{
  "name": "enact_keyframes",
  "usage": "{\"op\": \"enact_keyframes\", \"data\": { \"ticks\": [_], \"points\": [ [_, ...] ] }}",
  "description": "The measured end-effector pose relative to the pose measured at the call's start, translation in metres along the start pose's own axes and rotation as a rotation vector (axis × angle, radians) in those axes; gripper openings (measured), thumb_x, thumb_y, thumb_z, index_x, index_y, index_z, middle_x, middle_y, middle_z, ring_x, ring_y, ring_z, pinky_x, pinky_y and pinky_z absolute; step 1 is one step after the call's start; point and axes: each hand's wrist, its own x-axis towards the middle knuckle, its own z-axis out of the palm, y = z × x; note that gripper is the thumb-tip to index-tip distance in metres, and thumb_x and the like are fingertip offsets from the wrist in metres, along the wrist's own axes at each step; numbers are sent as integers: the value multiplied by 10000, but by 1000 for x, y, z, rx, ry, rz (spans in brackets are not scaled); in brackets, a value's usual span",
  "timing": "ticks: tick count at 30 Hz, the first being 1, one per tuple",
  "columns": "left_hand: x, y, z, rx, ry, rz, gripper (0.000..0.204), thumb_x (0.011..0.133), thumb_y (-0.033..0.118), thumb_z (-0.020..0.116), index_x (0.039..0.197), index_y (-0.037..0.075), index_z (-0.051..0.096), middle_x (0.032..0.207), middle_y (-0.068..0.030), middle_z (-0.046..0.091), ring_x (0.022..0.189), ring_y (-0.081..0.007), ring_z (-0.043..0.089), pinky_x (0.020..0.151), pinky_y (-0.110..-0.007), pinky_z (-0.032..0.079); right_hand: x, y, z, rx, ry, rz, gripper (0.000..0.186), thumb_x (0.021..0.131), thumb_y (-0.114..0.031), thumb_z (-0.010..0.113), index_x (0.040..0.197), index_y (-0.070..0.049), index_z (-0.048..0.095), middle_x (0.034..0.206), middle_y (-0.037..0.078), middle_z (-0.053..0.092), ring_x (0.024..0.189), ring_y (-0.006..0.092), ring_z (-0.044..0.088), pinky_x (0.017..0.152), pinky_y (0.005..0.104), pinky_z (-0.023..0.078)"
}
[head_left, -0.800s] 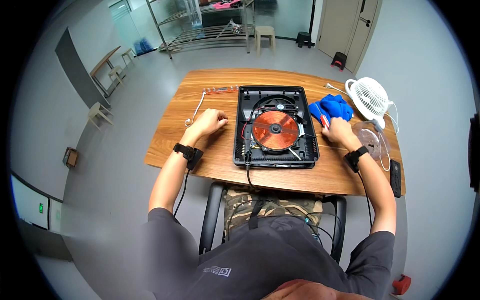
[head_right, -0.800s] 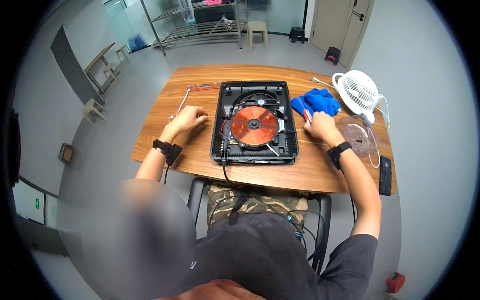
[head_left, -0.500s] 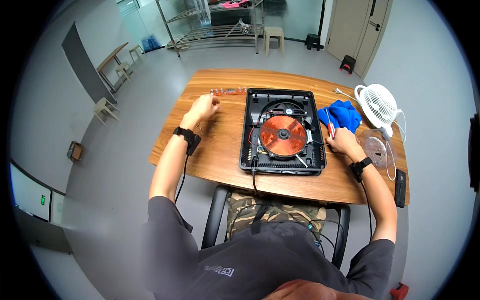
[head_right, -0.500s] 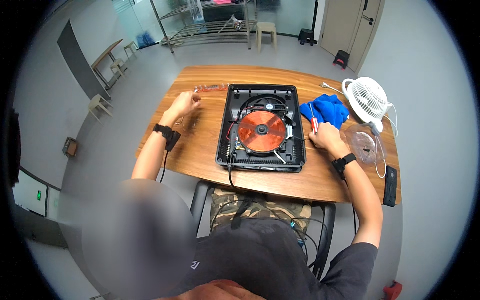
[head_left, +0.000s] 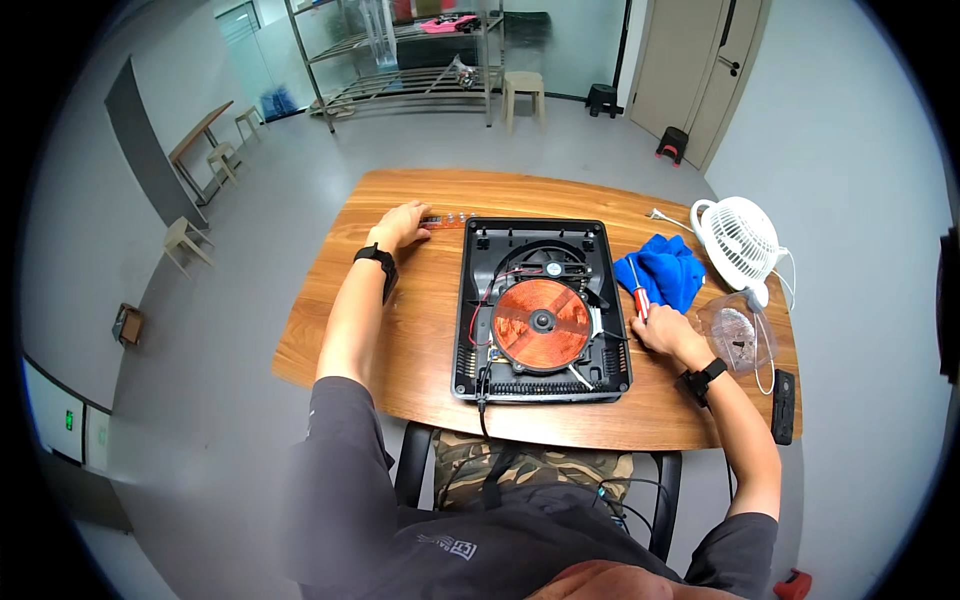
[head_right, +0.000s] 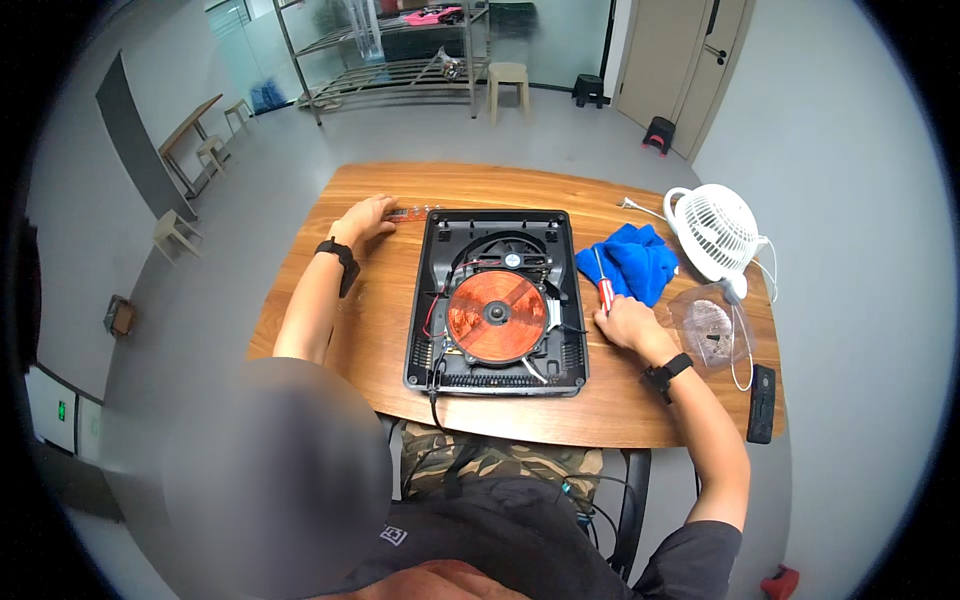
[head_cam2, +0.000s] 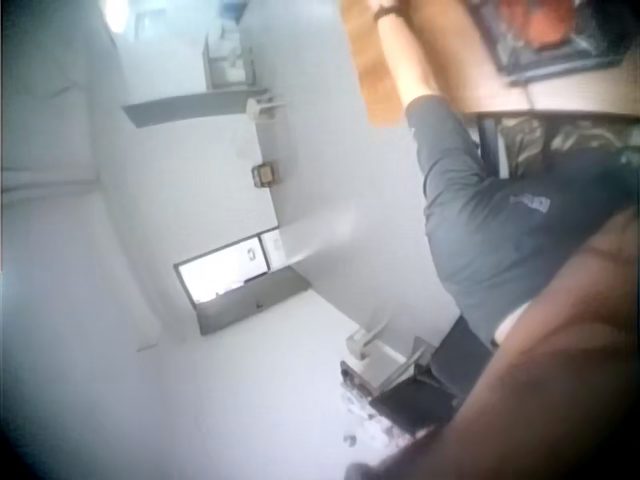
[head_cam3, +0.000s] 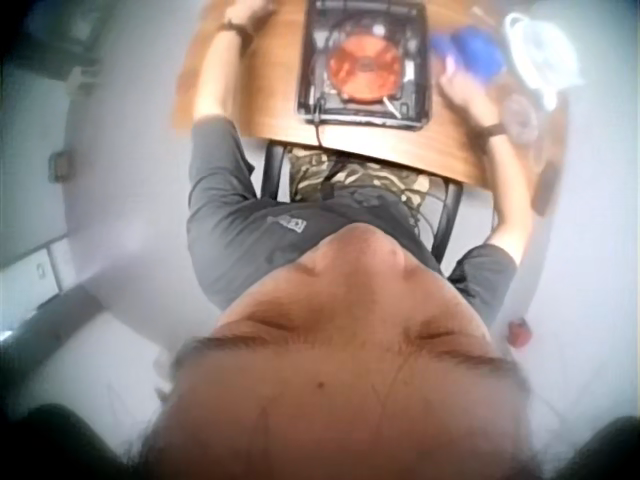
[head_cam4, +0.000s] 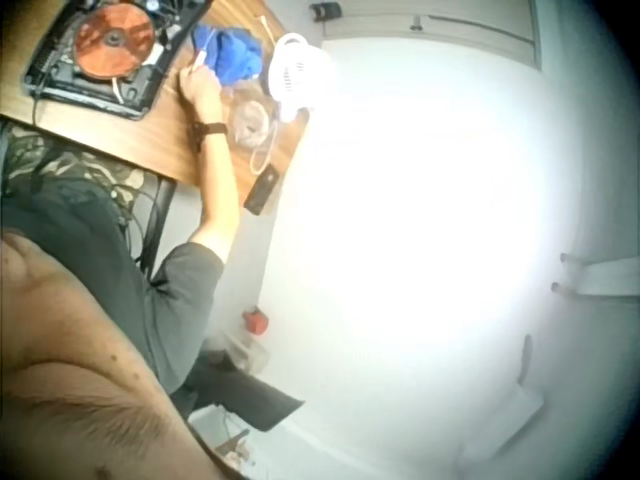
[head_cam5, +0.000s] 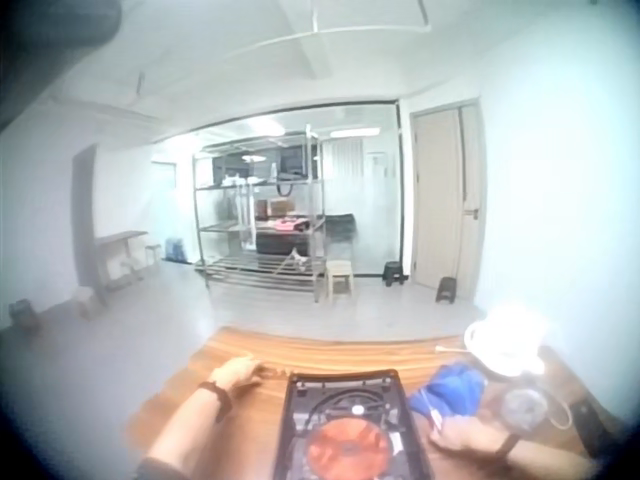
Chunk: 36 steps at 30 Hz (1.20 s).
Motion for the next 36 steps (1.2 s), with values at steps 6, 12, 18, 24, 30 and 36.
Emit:
{"op": "enact_keyframes", "data": {
  "ticks": [6, 12, 18, 24, 30, 36],
  "points": [
    [15, 2, 23, -42, -4, 28, 524, 922, 251, 701, 1408, 126, 552, 1407, -120, 569, 1296, -340, 540, 1071, -458, 457, -1, -3, -4, 54, -18, 33, 577, 947, -449, 536, 1010, 113, 651, 979, 349, 683, 930, 500, 681, 866, 546, 548],
    [12, 12, 19, 3, 73, 66, 384, 956, 221, 646, 1320, 101, 626, 1264, -150, 621, 1201, -368, 586, 1016, -460, 480, -1, -2, -2, 69, -10, 24, 575, 950, -459, 538, 1000, 103, 650, 967, 346, 682, 923, 496, 682, 857, 548, 548],
    [19, 8, 16, 109, 82, 99, 268, 947, 214, 647, 1156, 49, 668, 1166, -159, 648, 1131, -365, 620, 961, -457, 506, 0, -2, -1, 84, 14, 19, 558, 949, -446, 546, 992, 98, 658, 973, 331, 688, 923, 475, 687, 855, 533, 552],
    [15, 12, -14, 97, 219, 64, 268, 955, 232, 629, 1144, 43, 646, 1128, -186, 649, 1060, -410, 631, 896, -489, 525, 2, -5, -8, 145, 24, 26, 541, 937, -424, 557, 985, 99, 685, 1009, 311, 697, 959, 455, 689, 864, 520, 553],
    [5, 60, -75, 21, 398, 211, 233, 959, 210, 636, 1150, 77, 645, 1067, -146, 646, 1002, -378, 637, 828, -460, 525, -1, -7, -11, 175, -9, 50, 506, 922, -401, 567, 956, 83, 711, 1018, 308, 698, 965, 453, 691, 878, 510, 554],
    [4, 139, -85, 97, 329, 405, 239, 905, 230, 682, 1071, 61, 651, 1013, -149, 665, 961, -369, 650, 813, -452, 537, 1, -6, -8, 206, -40, 70, 547, 944, -433, 555, 1006, 95, 684, 1034, 321, 691, 980, 466, 680, 891, 514, 543]
  ]
}}
